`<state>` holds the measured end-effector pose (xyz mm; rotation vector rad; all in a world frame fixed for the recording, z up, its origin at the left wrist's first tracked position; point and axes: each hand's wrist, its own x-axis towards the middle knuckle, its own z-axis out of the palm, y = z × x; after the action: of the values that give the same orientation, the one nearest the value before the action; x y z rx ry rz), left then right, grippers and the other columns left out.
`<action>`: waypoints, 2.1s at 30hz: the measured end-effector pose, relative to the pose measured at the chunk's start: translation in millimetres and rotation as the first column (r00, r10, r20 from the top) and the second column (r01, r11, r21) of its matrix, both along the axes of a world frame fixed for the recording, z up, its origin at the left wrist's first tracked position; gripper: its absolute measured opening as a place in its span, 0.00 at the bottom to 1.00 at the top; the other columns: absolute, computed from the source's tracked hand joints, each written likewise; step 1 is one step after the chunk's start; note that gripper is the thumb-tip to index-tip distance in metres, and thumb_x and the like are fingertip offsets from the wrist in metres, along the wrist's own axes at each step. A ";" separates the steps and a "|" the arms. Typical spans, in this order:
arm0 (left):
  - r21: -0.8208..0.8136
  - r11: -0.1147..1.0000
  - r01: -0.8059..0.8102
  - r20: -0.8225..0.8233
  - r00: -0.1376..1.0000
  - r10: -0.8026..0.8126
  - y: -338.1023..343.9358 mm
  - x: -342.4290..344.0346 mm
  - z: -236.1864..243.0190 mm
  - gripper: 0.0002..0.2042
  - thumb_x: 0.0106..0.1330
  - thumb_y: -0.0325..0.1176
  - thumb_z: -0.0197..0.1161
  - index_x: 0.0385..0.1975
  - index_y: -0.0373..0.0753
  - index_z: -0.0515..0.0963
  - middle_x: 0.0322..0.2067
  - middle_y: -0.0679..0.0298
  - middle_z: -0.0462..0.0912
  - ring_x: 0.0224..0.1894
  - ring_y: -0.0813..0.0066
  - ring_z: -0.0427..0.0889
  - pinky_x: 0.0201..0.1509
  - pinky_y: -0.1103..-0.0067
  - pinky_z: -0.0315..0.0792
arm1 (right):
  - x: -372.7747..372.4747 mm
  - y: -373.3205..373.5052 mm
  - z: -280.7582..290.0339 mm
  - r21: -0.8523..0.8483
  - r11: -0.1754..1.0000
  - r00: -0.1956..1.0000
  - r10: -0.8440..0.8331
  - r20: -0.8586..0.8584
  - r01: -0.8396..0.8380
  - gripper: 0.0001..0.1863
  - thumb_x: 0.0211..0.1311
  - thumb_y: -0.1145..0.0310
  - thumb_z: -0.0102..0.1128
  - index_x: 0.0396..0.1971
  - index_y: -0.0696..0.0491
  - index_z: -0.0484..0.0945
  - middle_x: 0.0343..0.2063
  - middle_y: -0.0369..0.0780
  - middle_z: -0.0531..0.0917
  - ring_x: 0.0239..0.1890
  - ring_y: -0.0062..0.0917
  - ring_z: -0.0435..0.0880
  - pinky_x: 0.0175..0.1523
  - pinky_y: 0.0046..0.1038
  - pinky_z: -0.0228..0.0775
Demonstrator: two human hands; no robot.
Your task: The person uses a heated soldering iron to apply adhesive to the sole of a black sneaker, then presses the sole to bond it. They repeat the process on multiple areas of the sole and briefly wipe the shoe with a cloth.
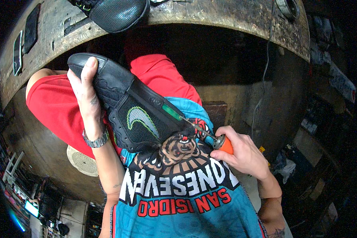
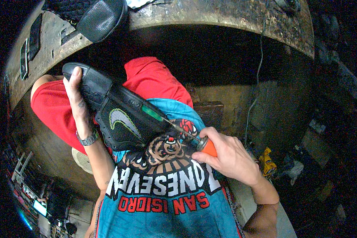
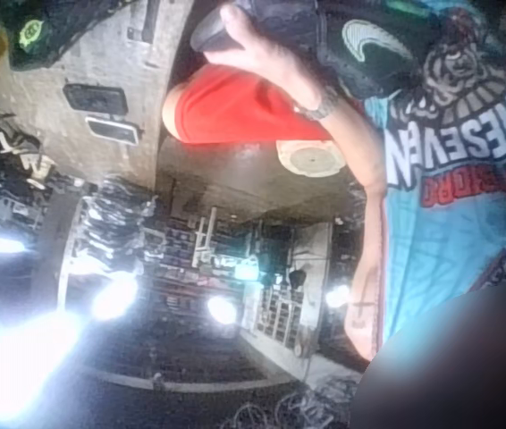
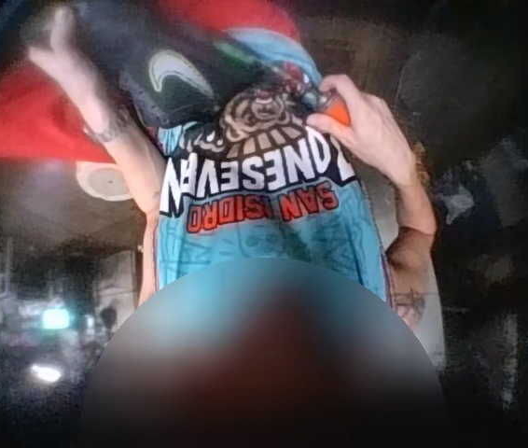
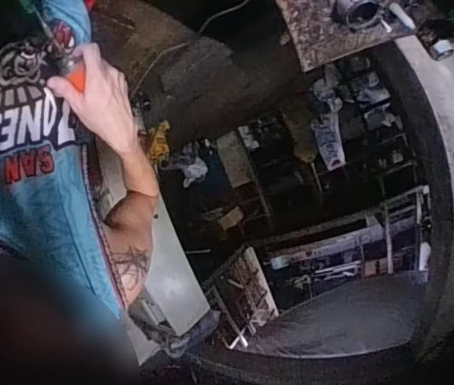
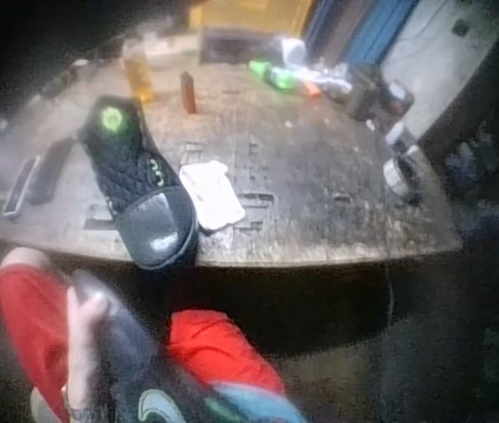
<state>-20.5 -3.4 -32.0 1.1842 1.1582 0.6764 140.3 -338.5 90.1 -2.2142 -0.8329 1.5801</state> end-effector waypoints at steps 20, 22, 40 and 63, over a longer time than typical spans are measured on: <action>-0.056 0.998 -0.005 0.043 0.999 0.008 -0.1 0.2 2.5 0.20 0.66 0.42 0.71 0.48 0.36 0.73 0.39 0.65 0.79 0.38 0.78 0.78 0.46 0.79 0.74 | -17.9 3.0 -24.2 0.183 0.971 0.986 -0.142 -0.087 0.156 0.27 0.63 0.55 0.73 0.52 0.52 0.70 0.28 0.50 0.83 0.32 0.51 0.86 0.38 0.42 0.75; -0.067 0.998 -0.014 0.042 0.999 0.017 0.1 -1.2 1.1 0.21 0.66 0.42 0.71 0.49 0.36 0.73 0.40 0.65 0.79 0.38 0.78 0.78 0.46 0.79 0.75 | -17.5 5.7 -23.4 0.151 0.979 0.989 -0.126 -0.083 0.137 0.27 0.63 0.56 0.73 0.52 0.52 0.69 0.29 0.50 0.83 0.32 0.51 0.86 0.38 0.42 0.75; -0.008 1.000 -0.001 0.003 1.000 0.001 -2.0 -1.8 5.1 0.23 0.65 0.43 0.72 0.50 0.34 0.72 0.41 0.63 0.79 0.39 0.77 0.78 0.47 0.79 0.74 | -14.3 28.7 -13.4 0.177 0.970 0.981 -0.146 -0.126 0.167 0.27 0.64 0.57 0.73 0.53 0.53 0.69 0.36 0.52 0.84 0.40 0.54 0.87 0.43 0.43 0.77; -0.567 0.799 0.200 0.016 0.973 -0.232 4.4 22.4 -78.5 0.30 0.59 0.59 0.72 0.49 0.40 0.75 0.40 0.66 0.78 0.39 0.77 0.78 0.47 0.78 0.75 | 45.7 24.1 -4.2 0.227 0.940 0.960 0.217 0.176 -0.255 0.19 0.53 0.63 0.72 0.40 0.53 0.74 0.25 0.44 0.76 0.27 0.43 0.81 0.36 0.39 0.71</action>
<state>1.9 1.0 -110.5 0.8036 1.1386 0.0980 186.0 -314.4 85.9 -2.1316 -1.3086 1.3299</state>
